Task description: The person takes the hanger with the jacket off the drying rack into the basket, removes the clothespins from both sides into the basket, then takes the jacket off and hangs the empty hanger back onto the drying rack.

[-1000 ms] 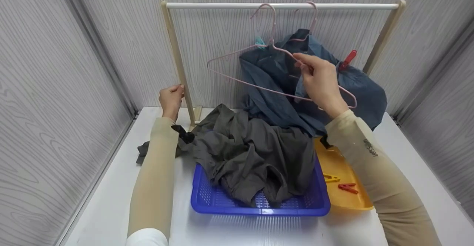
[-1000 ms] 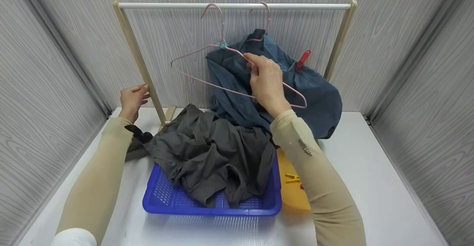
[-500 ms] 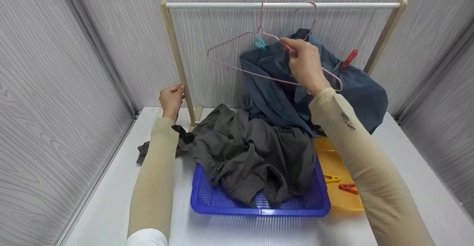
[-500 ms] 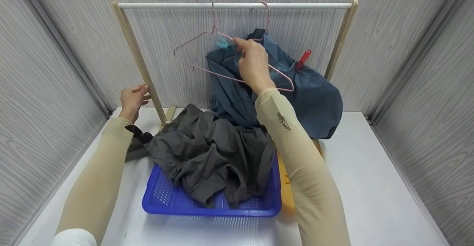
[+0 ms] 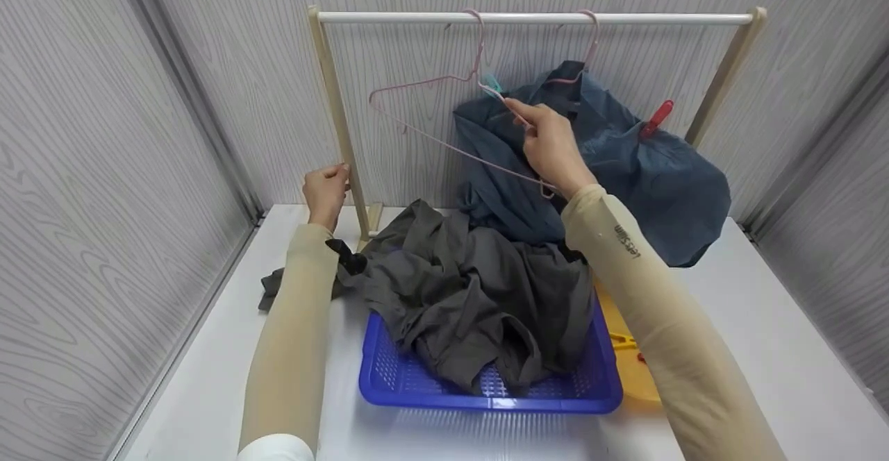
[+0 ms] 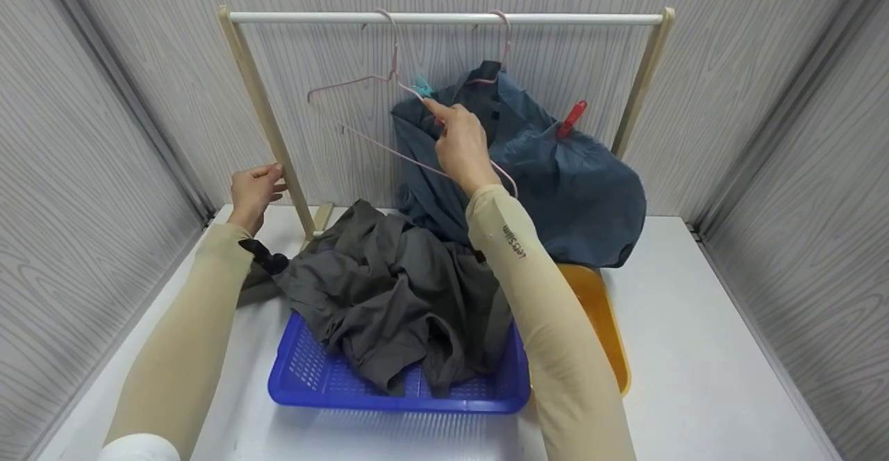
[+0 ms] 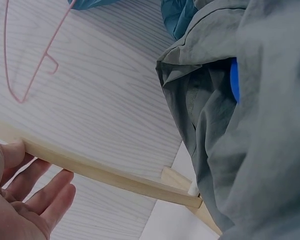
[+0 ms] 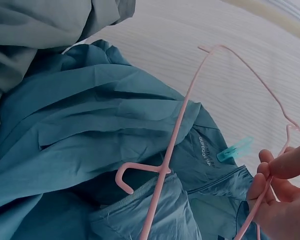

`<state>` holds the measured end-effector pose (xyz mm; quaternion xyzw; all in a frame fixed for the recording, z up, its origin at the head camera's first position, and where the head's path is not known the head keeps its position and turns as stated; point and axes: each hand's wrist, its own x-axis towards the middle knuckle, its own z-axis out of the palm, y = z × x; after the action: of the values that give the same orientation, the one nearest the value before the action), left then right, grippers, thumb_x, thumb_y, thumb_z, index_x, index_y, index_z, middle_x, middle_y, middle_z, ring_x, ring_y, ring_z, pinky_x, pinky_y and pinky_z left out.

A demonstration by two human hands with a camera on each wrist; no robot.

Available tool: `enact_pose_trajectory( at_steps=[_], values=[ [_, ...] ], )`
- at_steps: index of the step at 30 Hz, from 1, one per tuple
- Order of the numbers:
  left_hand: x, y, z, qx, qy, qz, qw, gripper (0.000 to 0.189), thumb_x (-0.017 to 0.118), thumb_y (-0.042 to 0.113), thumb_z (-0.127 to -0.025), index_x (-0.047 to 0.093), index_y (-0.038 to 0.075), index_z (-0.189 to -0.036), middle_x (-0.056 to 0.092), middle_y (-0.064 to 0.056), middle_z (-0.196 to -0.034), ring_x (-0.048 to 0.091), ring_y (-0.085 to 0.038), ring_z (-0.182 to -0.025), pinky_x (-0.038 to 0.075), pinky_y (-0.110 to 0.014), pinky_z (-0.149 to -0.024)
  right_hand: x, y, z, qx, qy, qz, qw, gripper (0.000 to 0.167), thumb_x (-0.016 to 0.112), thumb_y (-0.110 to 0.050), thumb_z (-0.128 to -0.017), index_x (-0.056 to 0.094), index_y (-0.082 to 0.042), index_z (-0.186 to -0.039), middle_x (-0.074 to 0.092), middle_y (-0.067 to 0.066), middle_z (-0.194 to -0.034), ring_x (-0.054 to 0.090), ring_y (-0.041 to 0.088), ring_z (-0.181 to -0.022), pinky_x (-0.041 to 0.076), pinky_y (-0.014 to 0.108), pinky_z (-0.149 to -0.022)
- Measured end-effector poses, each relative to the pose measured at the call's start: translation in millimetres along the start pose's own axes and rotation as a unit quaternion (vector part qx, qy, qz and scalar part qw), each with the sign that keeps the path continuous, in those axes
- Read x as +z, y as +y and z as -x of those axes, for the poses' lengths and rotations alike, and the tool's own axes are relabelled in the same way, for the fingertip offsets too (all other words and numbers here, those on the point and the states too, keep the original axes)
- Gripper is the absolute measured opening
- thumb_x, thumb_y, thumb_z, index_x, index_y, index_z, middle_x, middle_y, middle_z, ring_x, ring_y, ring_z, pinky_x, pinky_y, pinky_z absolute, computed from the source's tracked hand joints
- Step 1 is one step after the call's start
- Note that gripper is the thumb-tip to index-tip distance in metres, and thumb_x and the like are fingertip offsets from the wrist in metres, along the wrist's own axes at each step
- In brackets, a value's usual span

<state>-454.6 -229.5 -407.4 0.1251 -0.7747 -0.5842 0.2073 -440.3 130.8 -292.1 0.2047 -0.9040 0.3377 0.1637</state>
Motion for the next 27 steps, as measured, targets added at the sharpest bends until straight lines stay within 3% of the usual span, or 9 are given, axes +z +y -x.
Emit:
enact_pose_trajectory(
  at_steps=[5, 9, 14, 19, 23, 27],
  values=[
    [3.4, -0.8, -1.0, 0.005, 0.003, -0.005, 1.0, 0.03, 0.058, 0.023, -0.1, 0.071, 0.003, -0.119, 0.068, -0.015, -0.118, 0.07, -0.029, -0.098, 0.048, -0.023, -0.069, -1.0, 2.0, 3.3, 0.0, 0.012, 0.003, 0.9999, 0.063, 0.038, 0.011, -0.096, 0.048, -0.025, -0.146, 0.058, 0.009, -0.12, 0.056, 0.022, -0.111, 0.043, 0.035, -0.092],
    [3.7, -2.1, -1.5, 0.022, 0.008, -0.022, 0.9995, 0.03, 0.058, 0.022, -0.1, 0.072, 0.003, -0.118, 0.069, -0.014, -0.117, 0.07, -0.029, -0.097, 0.052, -0.027, -0.078, 0.1, 4.1, 10.6, -0.01, 0.026, 0.011, 0.9996, 0.069, 0.04, 0.016, -0.092, 0.047, -0.025, -0.147, 0.051, 0.008, -0.133, 0.052, 0.023, -0.118, 0.041, 0.035, -0.088],
    [2.5, -3.3, -2.5, 0.043, 0.007, -0.049, 0.9979, 0.029, 0.058, 0.02, -0.1, 0.071, 0.002, -0.119, 0.069, -0.015, -0.116, 0.07, -0.031, -0.096, 0.051, -0.035, -0.09, 0.4, 9.9, 24.8, -0.045, 0.045, 0.008, 0.9979, 0.07, 0.042, 0.018, -0.09, 0.044, -0.02, -0.149, 0.039, 0.006, -0.15, 0.041, 0.019, -0.134, 0.04, 0.034, -0.098],
    [0.0, -3.7, -3.1, 0.055, -0.012, -0.072, 0.9958, 0.031, 0.055, 0.021, -0.102, 0.069, 0.003, -0.122, 0.068, -0.015, -0.118, 0.07, -0.029, -0.096, 0.05, -0.036, -0.091, -5.0, 14.0, 46.6, -0.078, 0.058, -0.001, 0.9953, 0.065, 0.042, 0.017, -0.092, 0.048, -0.017, -0.147, 0.034, 0.007, -0.154, 0.033, 0.018, -0.14, 0.04, 0.037, -0.101],
    [-3.7, -4.8, -3.0, 0.062, -0.029, -0.081, 0.9944, 0.032, 0.053, 0.022, -0.103, 0.067, 0.003, -0.125, 0.068, -0.014, -0.118, 0.07, -0.028, -0.096, 0.052, -0.035, -0.088, -7.5, 14.9, 69.3, -0.099, 0.073, -0.006, 0.9923, 0.059, 0.047, 0.015, -0.093, 0.053, -0.015, -0.143, 0.037, 0.006, -0.153, 0.036, 0.02, -0.138, 0.039, 0.041, -0.103],
    [-7.4, -6.6, -2.1, 0.073, -0.045, -0.085, 0.9927, 0.033, 0.05, 0.019, -0.104, 0.065, 0.002, -0.128, 0.068, -0.016, -0.117, 0.069, -0.03, -0.096, 0.053, -0.034, -0.084, -7.1, 19.0, 93.9, -0.13, 0.087, -0.007, 0.9876, 0.057, 0.051, 0.015, -0.092, 0.056, -0.014, -0.14, 0.04, 0.007, -0.151, 0.041, 0.022, -0.134, 0.045, 0.042, -0.092]
  ],
)
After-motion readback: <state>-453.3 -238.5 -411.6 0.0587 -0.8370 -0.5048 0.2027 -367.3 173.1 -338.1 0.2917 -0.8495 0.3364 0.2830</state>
